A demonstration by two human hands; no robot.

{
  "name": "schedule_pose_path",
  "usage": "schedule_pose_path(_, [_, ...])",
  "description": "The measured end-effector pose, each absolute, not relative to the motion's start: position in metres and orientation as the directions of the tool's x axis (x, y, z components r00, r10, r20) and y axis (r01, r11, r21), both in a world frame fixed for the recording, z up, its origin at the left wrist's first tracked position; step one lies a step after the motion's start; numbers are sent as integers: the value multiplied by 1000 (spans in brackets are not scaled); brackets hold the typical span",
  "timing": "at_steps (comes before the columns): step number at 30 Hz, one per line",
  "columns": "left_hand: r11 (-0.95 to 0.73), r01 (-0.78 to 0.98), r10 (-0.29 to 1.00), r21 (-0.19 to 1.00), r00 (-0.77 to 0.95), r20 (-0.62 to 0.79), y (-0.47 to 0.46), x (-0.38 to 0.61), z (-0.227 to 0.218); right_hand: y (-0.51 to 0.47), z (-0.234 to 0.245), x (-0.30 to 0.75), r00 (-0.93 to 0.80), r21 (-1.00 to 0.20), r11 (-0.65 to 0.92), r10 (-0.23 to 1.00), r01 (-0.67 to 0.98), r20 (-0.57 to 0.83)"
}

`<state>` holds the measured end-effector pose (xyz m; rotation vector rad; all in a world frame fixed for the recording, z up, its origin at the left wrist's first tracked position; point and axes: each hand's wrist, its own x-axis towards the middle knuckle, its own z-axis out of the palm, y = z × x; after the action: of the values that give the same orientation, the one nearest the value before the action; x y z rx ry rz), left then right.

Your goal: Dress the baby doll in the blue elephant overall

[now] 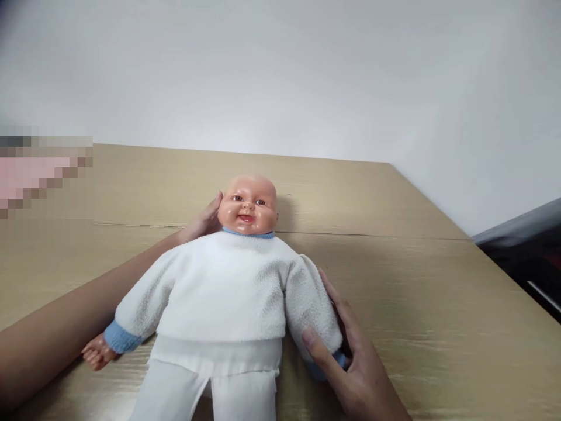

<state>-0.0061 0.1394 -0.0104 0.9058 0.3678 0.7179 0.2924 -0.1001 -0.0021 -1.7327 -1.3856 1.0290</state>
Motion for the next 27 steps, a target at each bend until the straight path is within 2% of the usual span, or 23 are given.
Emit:
schedule_pose_path(5, [481,-382,676,789,734,-56,145,-6,-8,-97,-11,309,121,-799,-148,988,583,-95])
schedule_pose_path(10, [436,-419,710,797,704,-18,139,-6,-9,-98,-19,319,98,-764,-85,995,639,-28])
schedule_pose_path(13, [310,-375,790,874,612,-17,136,-13,-12,-97,-18,318,71,-759,-72,997,647,-35])
schedule_pose_path(17, [137,-180,831,974,556,-15,138,-23,-8,-94,-17,316,74,-768,-75,997,636,-36])
schedule_pose_path(27, [-62,0,809,998,585,51,140,-25,7,-93,-19,319,53,-759,-61,998,648,-34])
